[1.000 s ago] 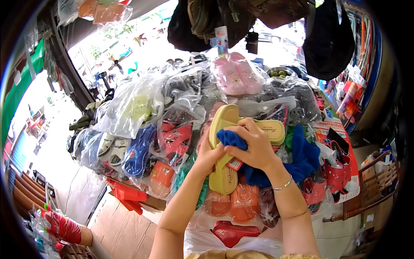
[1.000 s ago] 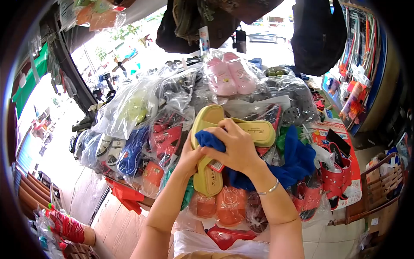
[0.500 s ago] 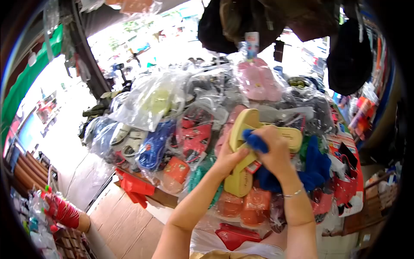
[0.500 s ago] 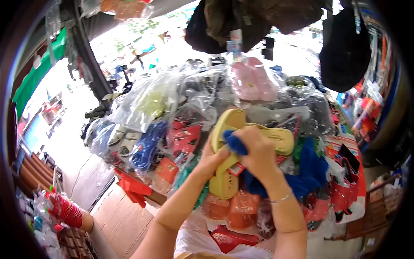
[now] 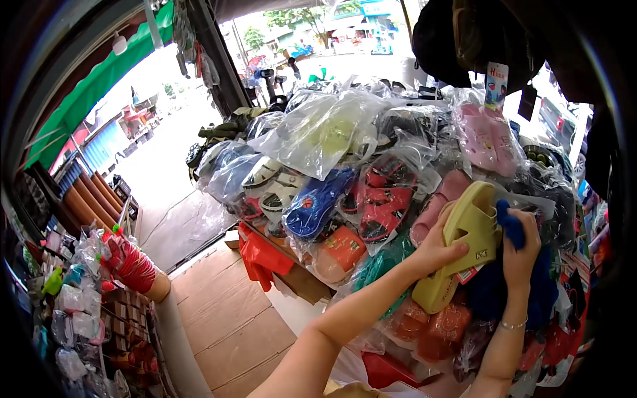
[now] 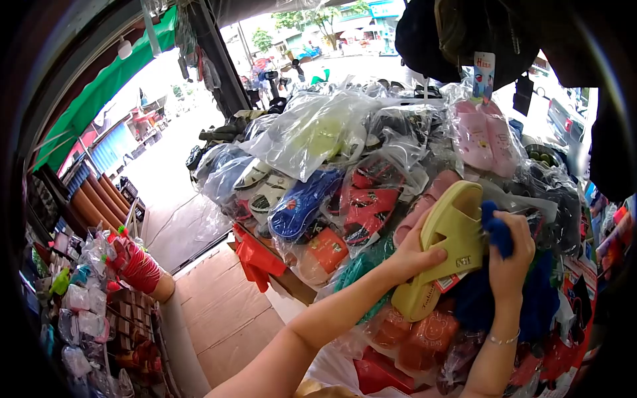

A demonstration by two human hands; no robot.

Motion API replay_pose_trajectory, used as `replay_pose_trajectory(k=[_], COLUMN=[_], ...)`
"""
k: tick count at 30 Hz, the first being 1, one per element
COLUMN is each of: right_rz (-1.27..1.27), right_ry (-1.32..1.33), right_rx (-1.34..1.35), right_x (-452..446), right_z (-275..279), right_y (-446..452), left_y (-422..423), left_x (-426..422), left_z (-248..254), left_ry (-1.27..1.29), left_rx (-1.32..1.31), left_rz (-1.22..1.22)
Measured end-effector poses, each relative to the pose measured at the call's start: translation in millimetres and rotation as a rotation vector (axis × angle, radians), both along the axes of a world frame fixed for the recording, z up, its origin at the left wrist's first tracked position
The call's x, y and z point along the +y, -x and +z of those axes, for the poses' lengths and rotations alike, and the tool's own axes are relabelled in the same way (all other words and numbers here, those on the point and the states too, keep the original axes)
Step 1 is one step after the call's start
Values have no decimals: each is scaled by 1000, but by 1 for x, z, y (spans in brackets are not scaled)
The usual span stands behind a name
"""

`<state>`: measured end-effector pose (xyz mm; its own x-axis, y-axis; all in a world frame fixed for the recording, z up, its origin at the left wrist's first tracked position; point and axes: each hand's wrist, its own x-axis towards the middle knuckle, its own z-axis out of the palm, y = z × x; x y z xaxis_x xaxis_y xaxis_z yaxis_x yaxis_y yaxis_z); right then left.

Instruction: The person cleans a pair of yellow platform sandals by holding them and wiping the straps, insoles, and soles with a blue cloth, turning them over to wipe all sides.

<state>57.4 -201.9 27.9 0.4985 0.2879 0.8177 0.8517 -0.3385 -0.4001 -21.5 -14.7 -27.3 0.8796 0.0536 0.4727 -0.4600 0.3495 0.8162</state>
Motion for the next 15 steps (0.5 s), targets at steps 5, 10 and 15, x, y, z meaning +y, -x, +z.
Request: replay_pose_trajectory(k=[5, 10, 15], right_rz=[284, -8, 137], right_ry=[95, 74, 183], right_rx=[-140, 14, -107], right_x=[23, 1, 26], right_z=[15, 11, 17], right_y=[48, 12, 62], left_y=[-4, -4, -1], left_x=[3, 5, 9], left_z=[-3, -7, -17], left_ry=[-77, 9, 36], left_rx=[-5, -23, 39], left_rz=[65, -34, 9])
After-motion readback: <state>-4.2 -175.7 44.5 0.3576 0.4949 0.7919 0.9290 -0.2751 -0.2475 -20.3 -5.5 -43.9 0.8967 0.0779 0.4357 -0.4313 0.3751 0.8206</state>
